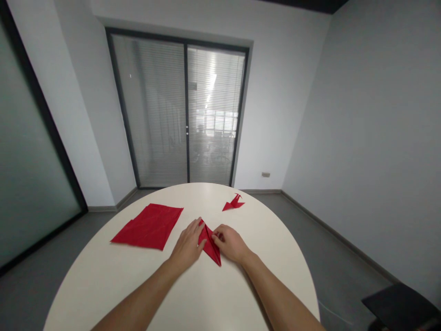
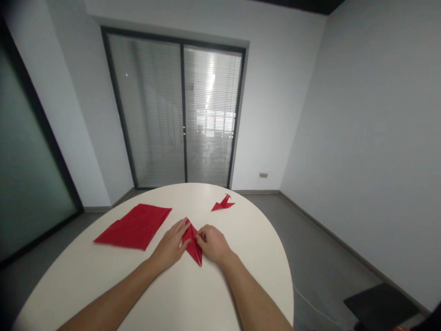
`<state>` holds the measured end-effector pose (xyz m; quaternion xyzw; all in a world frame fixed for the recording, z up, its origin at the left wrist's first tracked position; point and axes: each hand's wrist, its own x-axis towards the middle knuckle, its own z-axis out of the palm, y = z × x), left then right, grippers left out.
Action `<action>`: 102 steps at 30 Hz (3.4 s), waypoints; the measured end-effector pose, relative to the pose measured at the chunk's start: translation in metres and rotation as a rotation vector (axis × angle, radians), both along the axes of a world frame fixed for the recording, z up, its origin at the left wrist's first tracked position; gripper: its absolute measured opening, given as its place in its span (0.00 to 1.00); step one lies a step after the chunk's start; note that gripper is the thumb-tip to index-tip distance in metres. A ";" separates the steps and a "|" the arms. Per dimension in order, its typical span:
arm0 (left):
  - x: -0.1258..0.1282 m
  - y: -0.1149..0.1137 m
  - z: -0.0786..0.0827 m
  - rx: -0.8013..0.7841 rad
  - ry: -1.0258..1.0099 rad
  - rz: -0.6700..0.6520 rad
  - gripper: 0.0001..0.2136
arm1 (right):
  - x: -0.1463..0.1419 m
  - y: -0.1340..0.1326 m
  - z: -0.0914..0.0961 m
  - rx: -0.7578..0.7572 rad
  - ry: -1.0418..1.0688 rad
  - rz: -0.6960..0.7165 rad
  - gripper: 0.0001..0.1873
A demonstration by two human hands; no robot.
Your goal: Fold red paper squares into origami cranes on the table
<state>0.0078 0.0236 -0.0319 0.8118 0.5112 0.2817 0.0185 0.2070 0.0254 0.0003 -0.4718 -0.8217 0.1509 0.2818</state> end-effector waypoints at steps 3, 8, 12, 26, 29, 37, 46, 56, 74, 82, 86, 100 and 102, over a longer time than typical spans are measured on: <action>-0.002 0.001 -0.002 -0.041 0.034 -0.114 0.24 | 0.001 0.000 0.003 -0.003 -0.025 0.058 0.07; -0.003 -0.002 0.006 -0.138 0.094 -0.156 0.19 | 0.003 -0.005 0.011 0.033 -0.074 0.121 0.10; -0.003 -0.007 0.014 -0.072 0.128 -0.044 0.18 | 0.003 -0.009 0.014 0.070 -0.133 0.220 0.15; -0.008 -0.005 0.010 -0.066 0.081 -0.099 0.18 | 0.018 0.004 0.006 0.141 -0.188 0.183 0.17; -0.006 -0.006 0.014 -0.062 0.070 -0.070 0.16 | 0.015 0.000 0.011 0.107 -0.169 0.173 0.14; -0.004 -0.012 0.028 -0.106 0.046 0.001 0.12 | 0.015 0.001 0.008 0.058 -0.149 0.124 0.10; -0.003 -0.011 0.026 -0.119 0.032 0.005 0.12 | 0.015 0.002 0.007 0.070 -0.184 0.112 0.15; -0.001 -0.010 0.024 -0.092 0.045 -0.142 0.17 | -0.005 -0.010 -0.006 -0.068 -0.241 0.178 0.34; 0.005 -0.013 0.029 -0.129 0.115 0.047 0.13 | 0.012 -0.001 0.012 -0.003 -0.193 0.084 0.16; 0.005 -0.012 0.029 -0.126 0.123 0.086 0.10 | 0.011 0.000 0.007 0.026 -0.154 0.063 0.14; 0.005 -0.013 0.031 -0.146 0.116 0.057 0.12 | 0.009 -0.001 0.010 0.042 -0.188 0.047 0.14; 0.003 -0.013 0.030 -0.169 0.084 0.018 0.19 | -0.025 -0.030 0.003 -0.184 -0.307 0.133 0.40; 0.003 -0.013 0.030 -0.170 0.076 0.022 0.19 | -0.021 -0.028 0.001 -0.221 -0.315 0.133 0.43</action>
